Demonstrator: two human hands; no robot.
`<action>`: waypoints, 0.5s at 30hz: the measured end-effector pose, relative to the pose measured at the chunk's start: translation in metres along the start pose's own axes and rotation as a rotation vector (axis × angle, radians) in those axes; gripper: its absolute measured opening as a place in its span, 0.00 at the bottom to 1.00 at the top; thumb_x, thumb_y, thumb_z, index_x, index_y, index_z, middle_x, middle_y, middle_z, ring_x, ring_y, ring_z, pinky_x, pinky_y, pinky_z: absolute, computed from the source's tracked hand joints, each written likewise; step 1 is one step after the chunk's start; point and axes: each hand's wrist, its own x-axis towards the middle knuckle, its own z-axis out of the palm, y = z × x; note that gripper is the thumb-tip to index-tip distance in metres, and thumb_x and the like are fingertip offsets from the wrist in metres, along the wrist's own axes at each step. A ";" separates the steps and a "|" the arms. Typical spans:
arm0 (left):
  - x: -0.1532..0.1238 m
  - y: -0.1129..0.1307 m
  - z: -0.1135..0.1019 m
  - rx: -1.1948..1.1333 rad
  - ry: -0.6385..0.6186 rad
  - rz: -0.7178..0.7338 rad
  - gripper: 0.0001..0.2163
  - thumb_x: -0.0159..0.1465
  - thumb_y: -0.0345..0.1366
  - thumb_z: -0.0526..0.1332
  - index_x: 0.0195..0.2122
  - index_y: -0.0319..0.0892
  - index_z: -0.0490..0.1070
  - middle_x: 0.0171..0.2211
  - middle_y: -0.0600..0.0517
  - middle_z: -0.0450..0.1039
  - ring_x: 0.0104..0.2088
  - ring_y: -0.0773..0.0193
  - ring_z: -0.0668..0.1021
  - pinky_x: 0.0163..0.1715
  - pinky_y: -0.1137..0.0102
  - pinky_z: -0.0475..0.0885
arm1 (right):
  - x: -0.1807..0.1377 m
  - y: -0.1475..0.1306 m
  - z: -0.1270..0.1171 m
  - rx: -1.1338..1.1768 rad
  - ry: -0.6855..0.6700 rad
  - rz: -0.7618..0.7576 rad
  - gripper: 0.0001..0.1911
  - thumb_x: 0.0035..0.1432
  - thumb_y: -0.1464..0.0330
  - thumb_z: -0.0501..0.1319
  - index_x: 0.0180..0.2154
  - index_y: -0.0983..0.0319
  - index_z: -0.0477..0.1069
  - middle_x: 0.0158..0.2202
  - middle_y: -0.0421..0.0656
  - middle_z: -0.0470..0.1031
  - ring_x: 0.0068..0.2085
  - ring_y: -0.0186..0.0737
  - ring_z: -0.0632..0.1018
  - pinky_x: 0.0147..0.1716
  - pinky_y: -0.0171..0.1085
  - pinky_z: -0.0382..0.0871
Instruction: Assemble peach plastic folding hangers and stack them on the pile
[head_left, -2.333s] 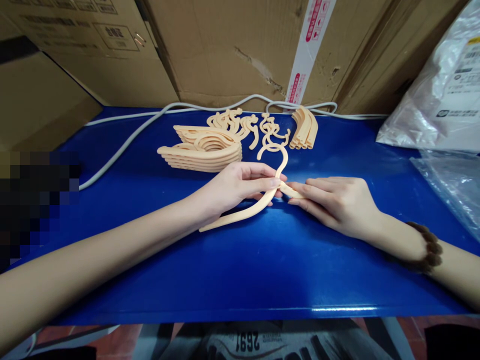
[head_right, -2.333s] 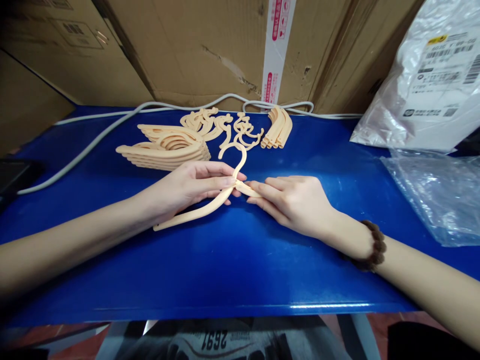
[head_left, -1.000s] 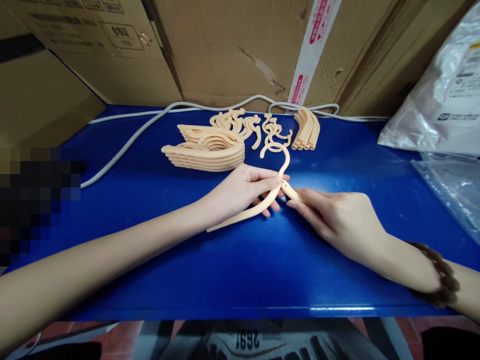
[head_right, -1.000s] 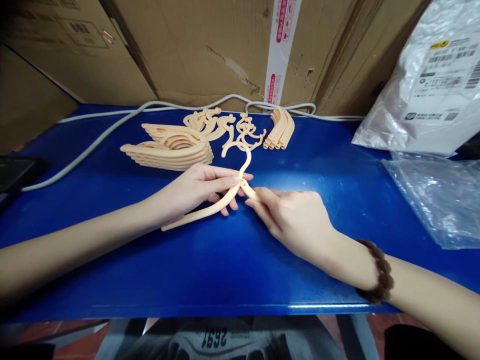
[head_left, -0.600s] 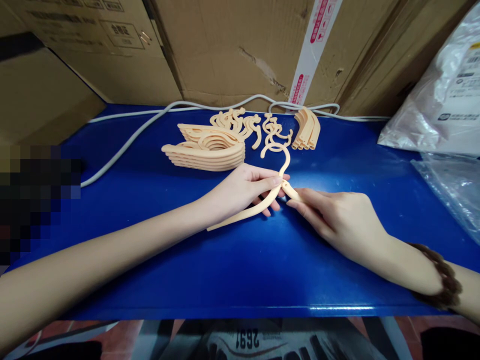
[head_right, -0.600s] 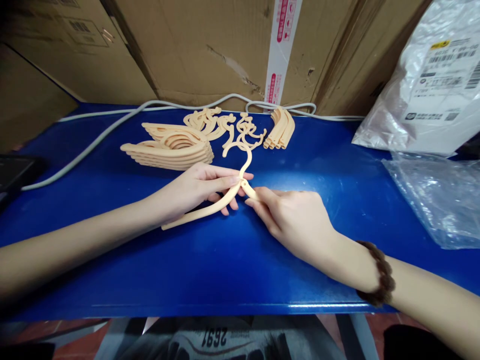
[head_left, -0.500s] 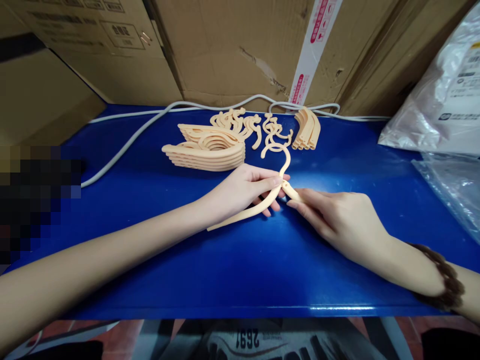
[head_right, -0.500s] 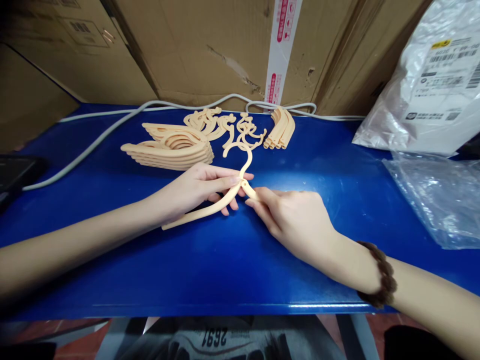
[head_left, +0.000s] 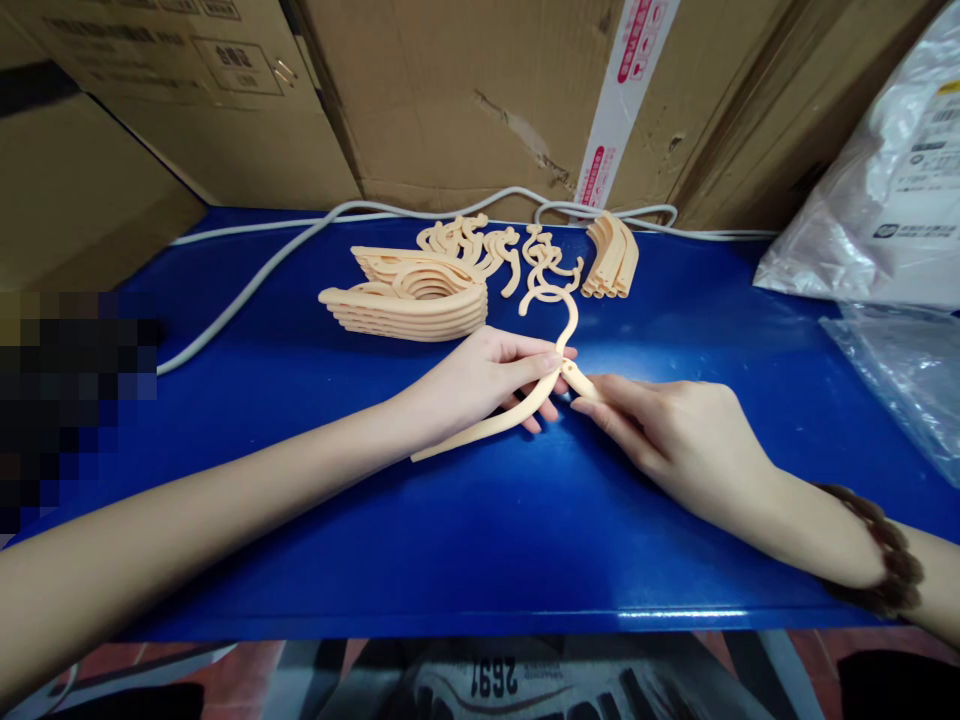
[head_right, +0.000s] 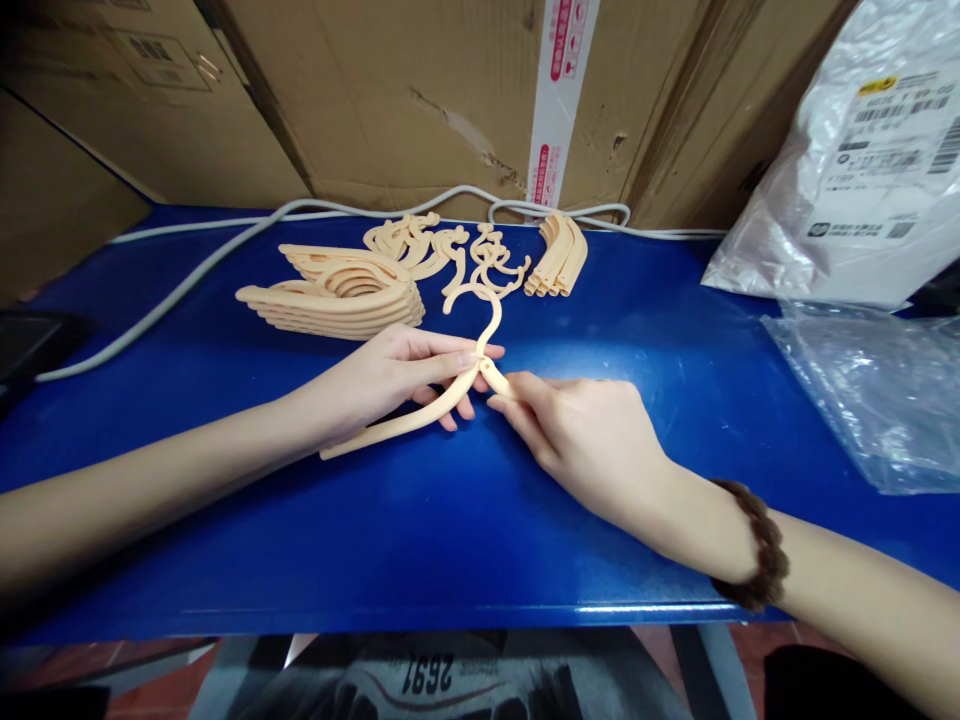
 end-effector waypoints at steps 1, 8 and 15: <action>0.000 0.000 0.000 0.012 -0.008 0.000 0.11 0.70 0.34 0.58 0.46 0.34 0.77 0.40 0.44 0.78 0.29 0.69 0.79 0.26 0.75 0.78 | 0.000 0.000 0.000 0.001 -0.002 0.004 0.27 0.71 0.53 0.42 0.41 0.59 0.75 0.25 0.42 0.77 0.23 0.37 0.74 0.23 0.37 0.50; -0.001 0.001 0.000 0.057 -0.033 0.004 0.11 0.70 0.35 0.57 0.40 0.34 0.77 0.39 0.46 0.75 0.27 0.70 0.78 0.26 0.75 0.77 | 0.002 0.001 0.000 0.005 0.010 0.002 0.28 0.71 0.52 0.41 0.42 0.59 0.75 0.26 0.43 0.79 0.24 0.37 0.75 0.23 0.37 0.48; -0.002 0.001 0.001 0.066 -0.043 0.015 0.11 0.70 0.36 0.57 0.41 0.35 0.76 0.36 0.48 0.74 0.26 0.71 0.78 0.26 0.76 0.76 | 0.000 0.003 -0.002 0.029 -0.005 -0.028 0.25 0.72 0.55 0.44 0.42 0.59 0.76 0.29 0.43 0.81 0.26 0.38 0.77 0.23 0.36 0.51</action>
